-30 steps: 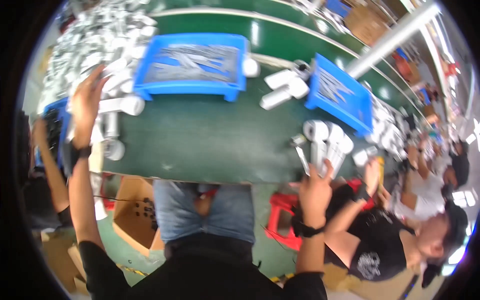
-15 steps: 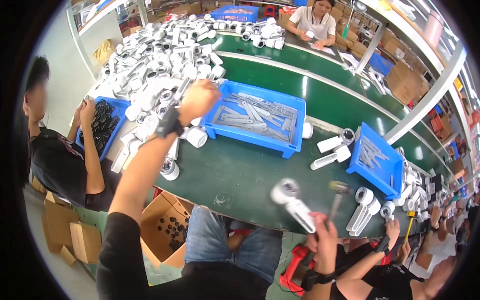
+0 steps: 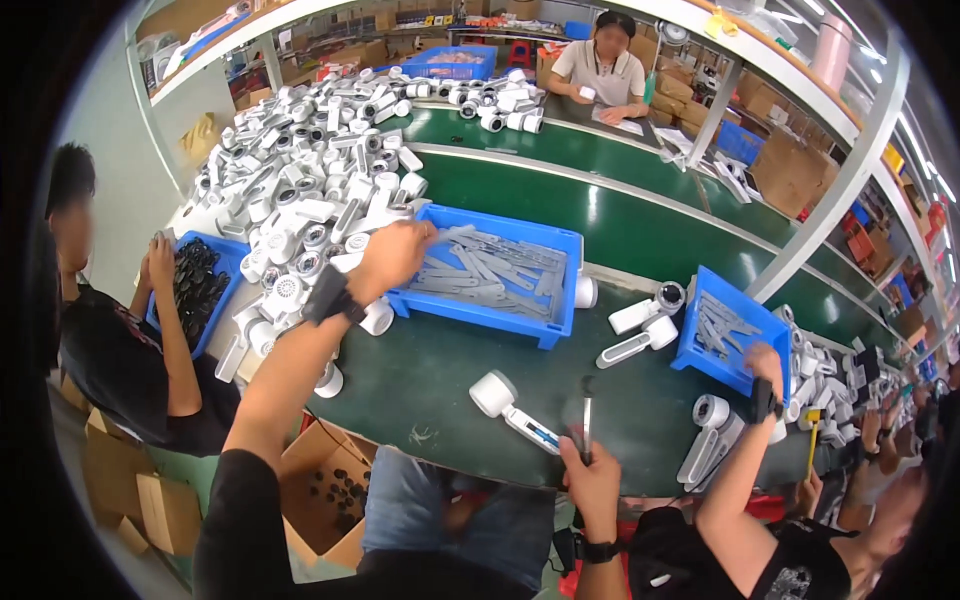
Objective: Assembling white plastic components by inserting metal pins using a small hammer on an industrial assembly line.
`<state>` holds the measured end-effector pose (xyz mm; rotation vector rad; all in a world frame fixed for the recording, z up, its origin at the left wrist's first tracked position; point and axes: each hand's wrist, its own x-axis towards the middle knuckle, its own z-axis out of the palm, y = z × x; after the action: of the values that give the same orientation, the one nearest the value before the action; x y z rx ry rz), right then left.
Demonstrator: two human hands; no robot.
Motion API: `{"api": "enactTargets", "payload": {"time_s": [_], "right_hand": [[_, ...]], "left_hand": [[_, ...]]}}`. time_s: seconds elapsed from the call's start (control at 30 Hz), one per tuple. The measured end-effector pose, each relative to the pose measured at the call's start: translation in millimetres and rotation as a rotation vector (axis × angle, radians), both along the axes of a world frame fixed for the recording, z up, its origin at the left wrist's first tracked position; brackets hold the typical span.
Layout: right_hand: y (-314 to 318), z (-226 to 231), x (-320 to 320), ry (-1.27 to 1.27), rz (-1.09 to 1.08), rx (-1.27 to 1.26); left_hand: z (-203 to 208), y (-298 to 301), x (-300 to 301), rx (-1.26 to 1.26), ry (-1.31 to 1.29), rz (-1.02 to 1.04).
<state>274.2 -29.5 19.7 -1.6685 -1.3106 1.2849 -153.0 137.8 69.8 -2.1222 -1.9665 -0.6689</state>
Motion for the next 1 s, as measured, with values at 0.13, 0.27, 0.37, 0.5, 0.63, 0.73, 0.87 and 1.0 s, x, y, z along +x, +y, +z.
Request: {"api": "enactTargets", "payload": {"time_s": [0.13, 0.27, 0.37, 0.5, 0.63, 0.73, 0.87, 1.0], "right_hand": [[-10, 16, -13, 0.256, -0.063, 0.23], [-7, 21, -47, 0.295, 0.065, 0.245], [-18, 16, -36, 0.23, 0.019, 0.202], [-12, 7, -25, 0.286, -0.131, 0.127], [-6, -12, -29, 0.111, -0.009, 0.183], [-3, -10, -23, 0.08, 0.04, 0.152], [10, -3, -13, -0.013, 0.12, 0.056], [29, 16, -15, 0.039, 0.165, -0.056]], "left_hand": [[27, -80, 73, -0.453, -0.665, -0.43], [7, -134, 135, -0.307, -0.545, -0.757], [-11, -139, 151, -0.3, -0.544, -0.773], [-35, -134, 150, 0.085, -0.169, -0.664], [-61, -136, 158, 0.016, -0.311, -0.614], [-70, -136, 161, 0.041, -0.393, -0.598], [-82, -133, 159, 0.152, -0.25, -0.684], [-75, -130, 161, 0.164, -0.238, -0.698]]}}
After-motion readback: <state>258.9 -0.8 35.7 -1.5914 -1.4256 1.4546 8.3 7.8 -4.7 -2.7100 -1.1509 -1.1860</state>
